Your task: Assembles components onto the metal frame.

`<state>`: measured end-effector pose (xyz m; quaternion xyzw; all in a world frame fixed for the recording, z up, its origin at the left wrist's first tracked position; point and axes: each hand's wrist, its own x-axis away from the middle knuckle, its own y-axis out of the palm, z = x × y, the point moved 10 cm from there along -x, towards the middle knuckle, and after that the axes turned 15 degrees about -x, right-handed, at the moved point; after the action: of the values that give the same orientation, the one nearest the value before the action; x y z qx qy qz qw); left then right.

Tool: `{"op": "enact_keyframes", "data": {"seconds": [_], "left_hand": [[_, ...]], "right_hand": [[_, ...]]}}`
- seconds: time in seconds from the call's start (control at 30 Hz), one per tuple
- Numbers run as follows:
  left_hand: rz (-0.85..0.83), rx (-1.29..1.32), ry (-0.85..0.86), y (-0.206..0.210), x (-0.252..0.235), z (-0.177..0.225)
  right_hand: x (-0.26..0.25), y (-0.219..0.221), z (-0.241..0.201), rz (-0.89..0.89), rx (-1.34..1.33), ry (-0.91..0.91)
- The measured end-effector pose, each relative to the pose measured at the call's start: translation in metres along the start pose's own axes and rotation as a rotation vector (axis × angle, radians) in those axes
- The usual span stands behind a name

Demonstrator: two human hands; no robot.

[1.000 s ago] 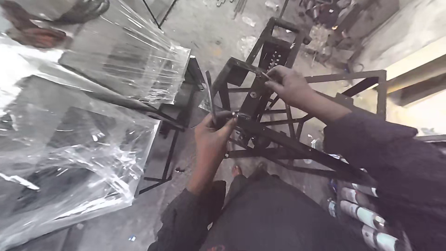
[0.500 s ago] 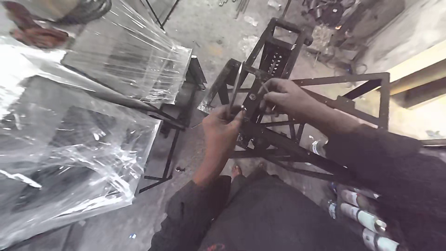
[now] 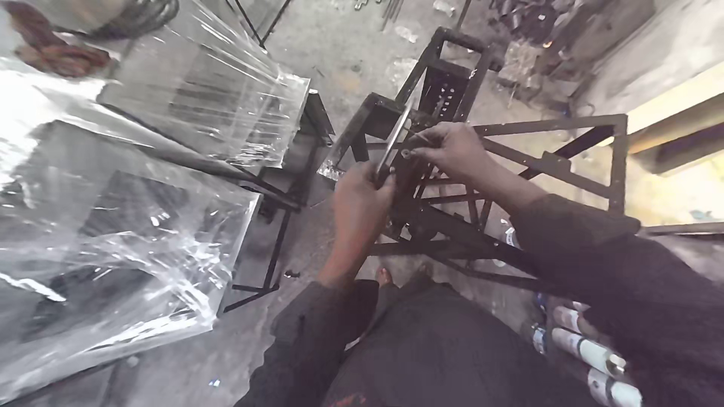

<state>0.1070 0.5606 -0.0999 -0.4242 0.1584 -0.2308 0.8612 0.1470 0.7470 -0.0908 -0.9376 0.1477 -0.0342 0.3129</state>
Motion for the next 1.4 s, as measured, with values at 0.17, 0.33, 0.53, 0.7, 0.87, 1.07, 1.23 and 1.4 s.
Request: {"op": "enact_keyframes", "data": {"seconds": [0.17, 0.33, 0.53, 0.7, 0.87, 1.07, 1.23, 1.4], "left_hand": [[-0.007, -0.225, 0.054, -0.002, -0.008, 0.018], [-0.026, -0.256, 0.049, -0.001, -0.008, 0.024], [-0.033, -0.278, 0.017, 0.002, -0.018, 0.021], [-0.089, -0.286, 0.000, 0.004, -0.020, 0.021], [-0.132, -0.274, -0.034, 0.005, -0.020, 0.021], [-0.192, -0.296, -0.088, 0.010, -0.020, 0.015], [-0.126, -0.186, 0.023, -0.004, -0.012, 0.019], [-0.004, -0.045, 0.064, -0.028, 0.019, -0.012]], "right_hand": [[-0.003, 0.012, -0.005, -0.044, 0.040, -0.038], [-0.002, 0.015, -0.009, -0.035, 0.121, -0.094], [-0.003, 0.015, 0.002, -0.059, -0.021, 0.047], [0.000, 0.013, 0.006, -0.075, -0.084, 0.117], [0.000, 0.011, 0.001, -0.088, -0.018, 0.080], [0.001, 0.014, -0.006, -0.073, 0.107, 0.035], [0.002, 0.014, -0.009, -0.066, 0.121, -0.017], [0.001, 0.015, -0.003, -0.047, 0.111, 0.009]]}}
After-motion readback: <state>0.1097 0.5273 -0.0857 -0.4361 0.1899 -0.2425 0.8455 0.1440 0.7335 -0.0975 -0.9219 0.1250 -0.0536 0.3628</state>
